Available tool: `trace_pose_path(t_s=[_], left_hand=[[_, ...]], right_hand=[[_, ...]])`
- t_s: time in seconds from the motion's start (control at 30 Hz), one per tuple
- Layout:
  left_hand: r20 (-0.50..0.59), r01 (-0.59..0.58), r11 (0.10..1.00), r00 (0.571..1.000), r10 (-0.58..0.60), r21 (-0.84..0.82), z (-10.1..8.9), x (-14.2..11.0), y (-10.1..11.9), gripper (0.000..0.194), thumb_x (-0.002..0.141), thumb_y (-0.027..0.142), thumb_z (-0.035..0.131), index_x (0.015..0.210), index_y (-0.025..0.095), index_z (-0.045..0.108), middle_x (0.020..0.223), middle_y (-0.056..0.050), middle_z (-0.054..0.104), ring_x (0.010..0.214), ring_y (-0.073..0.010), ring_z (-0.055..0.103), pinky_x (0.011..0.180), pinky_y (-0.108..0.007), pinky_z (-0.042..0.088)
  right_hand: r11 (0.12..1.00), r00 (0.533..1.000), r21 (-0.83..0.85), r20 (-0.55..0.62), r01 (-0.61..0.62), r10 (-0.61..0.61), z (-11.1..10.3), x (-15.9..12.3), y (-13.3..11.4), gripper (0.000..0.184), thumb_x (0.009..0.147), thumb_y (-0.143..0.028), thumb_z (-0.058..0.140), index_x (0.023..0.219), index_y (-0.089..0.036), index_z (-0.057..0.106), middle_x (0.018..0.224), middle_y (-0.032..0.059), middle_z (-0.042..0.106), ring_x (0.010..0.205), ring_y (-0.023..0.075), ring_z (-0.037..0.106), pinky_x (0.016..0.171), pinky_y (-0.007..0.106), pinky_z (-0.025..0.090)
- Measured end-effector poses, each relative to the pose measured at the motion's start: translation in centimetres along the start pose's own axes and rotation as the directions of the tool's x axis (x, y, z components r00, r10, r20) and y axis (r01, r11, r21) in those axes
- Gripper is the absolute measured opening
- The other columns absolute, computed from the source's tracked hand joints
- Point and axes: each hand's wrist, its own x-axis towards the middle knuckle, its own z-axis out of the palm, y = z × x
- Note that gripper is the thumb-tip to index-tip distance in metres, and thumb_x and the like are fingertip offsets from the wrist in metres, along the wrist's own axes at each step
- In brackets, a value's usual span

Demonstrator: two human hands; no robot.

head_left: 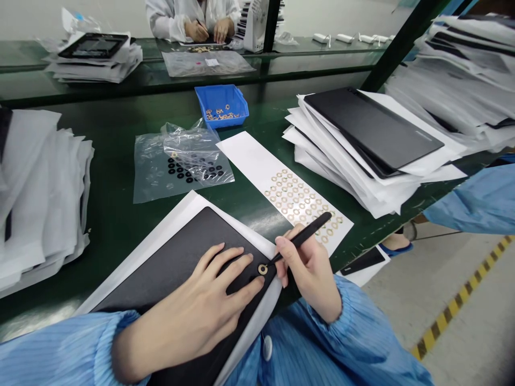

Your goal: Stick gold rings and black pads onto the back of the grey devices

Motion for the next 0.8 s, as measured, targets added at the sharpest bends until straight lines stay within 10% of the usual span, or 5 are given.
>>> trace_pose_path(t_s=[0.23, 0.8], left_hand=[[0.017, 0.019, 1.000, 1.000, -0.019, 0.004, 0.2, -0.1, 0.0, 0.035, 0.096, 0.020, 0.035, 0.125, 0.016, 0.053, 0.118, -0.009, 0.061, 0.112, -0.0272, 0.051, 0.097, -0.047, 0.040], [-0.033, 0.138, 0.988, 0.990, -0.136, 0.063, 1.1, 0.3, 0.8, 0.030, 0.095, 0.024, 0.040, 0.120, 0.020, 0.055, 0.113, -0.008, 0.059, 0.108, -0.0292, 0.049, 0.095, -0.052, 0.036]], right_hand=[[0.931, 0.946, -0.198, -0.044, 0.307, -0.322, 0.2, -0.8, 0.2, 0.012, 0.090, -0.018, 0.050, 0.078, -0.020, 0.049, 0.065, -0.0018, 0.053, 0.044, 0.0083, 0.054, 0.039, 0.020, 0.045], [0.930, 0.933, -0.110, -0.049, 0.351, -0.358, 0.1, -1.2, 0.3, 0.011, 0.091, -0.013, 0.048, 0.083, -0.020, 0.051, 0.072, -0.0016, 0.053, 0.044, 0.0068, 0.054, 0.039, 0.020, 0.048]])
